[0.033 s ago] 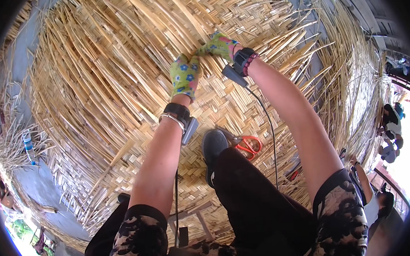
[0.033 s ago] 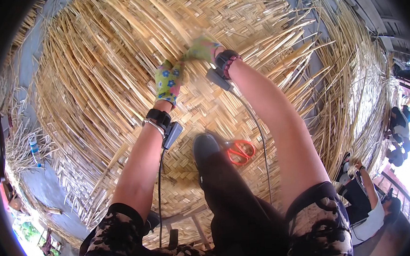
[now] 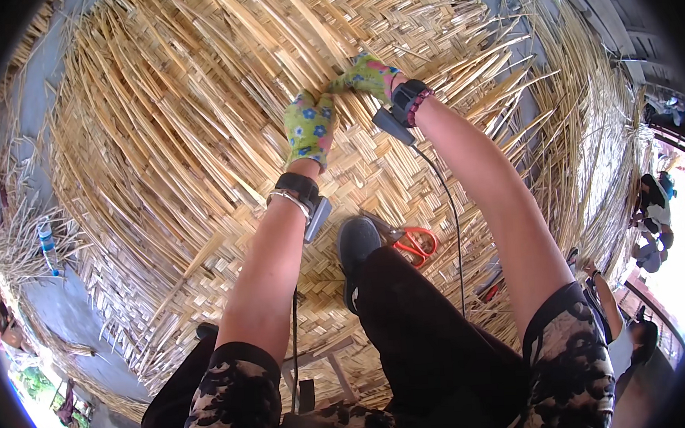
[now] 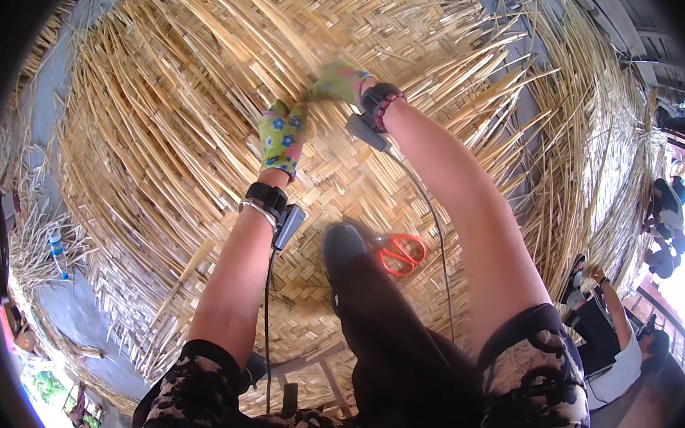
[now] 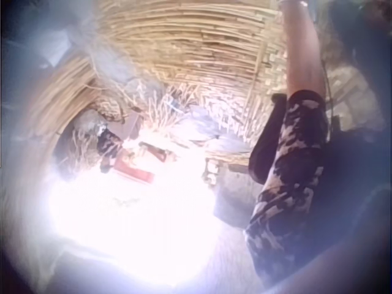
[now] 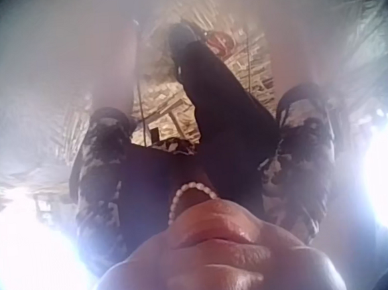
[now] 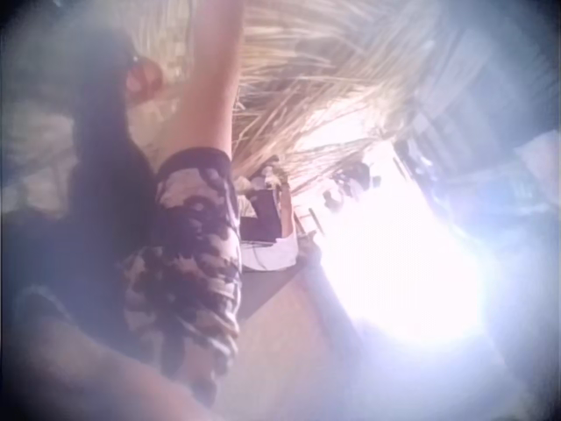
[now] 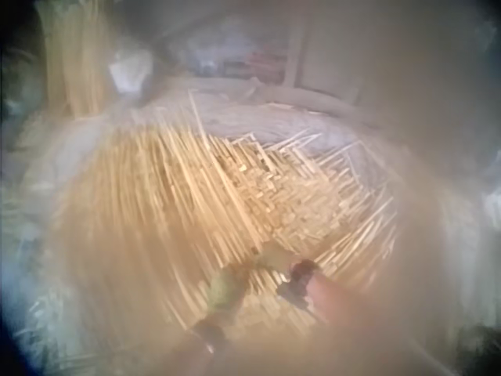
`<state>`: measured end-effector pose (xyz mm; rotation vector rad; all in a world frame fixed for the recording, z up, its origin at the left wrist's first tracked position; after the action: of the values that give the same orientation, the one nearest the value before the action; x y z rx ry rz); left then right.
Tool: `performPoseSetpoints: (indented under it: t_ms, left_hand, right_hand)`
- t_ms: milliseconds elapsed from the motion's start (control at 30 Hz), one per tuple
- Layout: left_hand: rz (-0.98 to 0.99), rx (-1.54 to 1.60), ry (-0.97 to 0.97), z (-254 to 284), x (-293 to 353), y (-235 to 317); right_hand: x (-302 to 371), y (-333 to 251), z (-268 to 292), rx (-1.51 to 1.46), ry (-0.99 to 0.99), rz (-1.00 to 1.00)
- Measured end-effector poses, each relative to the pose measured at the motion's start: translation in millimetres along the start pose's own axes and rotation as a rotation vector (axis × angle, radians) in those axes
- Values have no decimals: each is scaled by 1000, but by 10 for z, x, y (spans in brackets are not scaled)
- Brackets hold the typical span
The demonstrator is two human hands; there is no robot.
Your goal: Weaving a large mat from thin bamboo strips.
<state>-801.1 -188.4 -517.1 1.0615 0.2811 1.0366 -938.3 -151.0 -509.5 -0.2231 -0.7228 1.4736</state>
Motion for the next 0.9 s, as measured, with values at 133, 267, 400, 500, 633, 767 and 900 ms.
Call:
performPoseSetpoints:
  t_ms: [133,267,400,500,633,767,900]
  left_hand:
    - [51,75,-3,-11,30,-16]
    - [310,453,-131,-96,-28,-195]
    - [154,263,-163,-175,-165,-227]
    - [90,242,-171,-285,-212,-252]
    - [35,20,-142,-312,-241,-244]
    - [153,202,-358,-365,-234,-264]
    - [147,344,-500,-396,-231,-209]
  right_hand:
    - [71,-87,61,12,-4,-3]
    - [128,-140,100,107,-35,3]
    - [170,-33,104,-267,-3,-204]
    - [176,30,85,-440,27,-250]
    - [216,133,117,-736,117,-211]
    - [244,227,153,-992,202,-168]
    - [167,245,128,-1095,226,-125]
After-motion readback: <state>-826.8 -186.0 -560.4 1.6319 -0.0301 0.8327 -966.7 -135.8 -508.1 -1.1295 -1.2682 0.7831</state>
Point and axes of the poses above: each hand's wrist, its own x-axis away from the middle knuckle, its own z-axis out of the back of the hand, y = z × x, the point moved 6 cm from there along -x, towards the middle knuckle, and after that the axes turned 3 degrees about z, right-handed, at the moved point
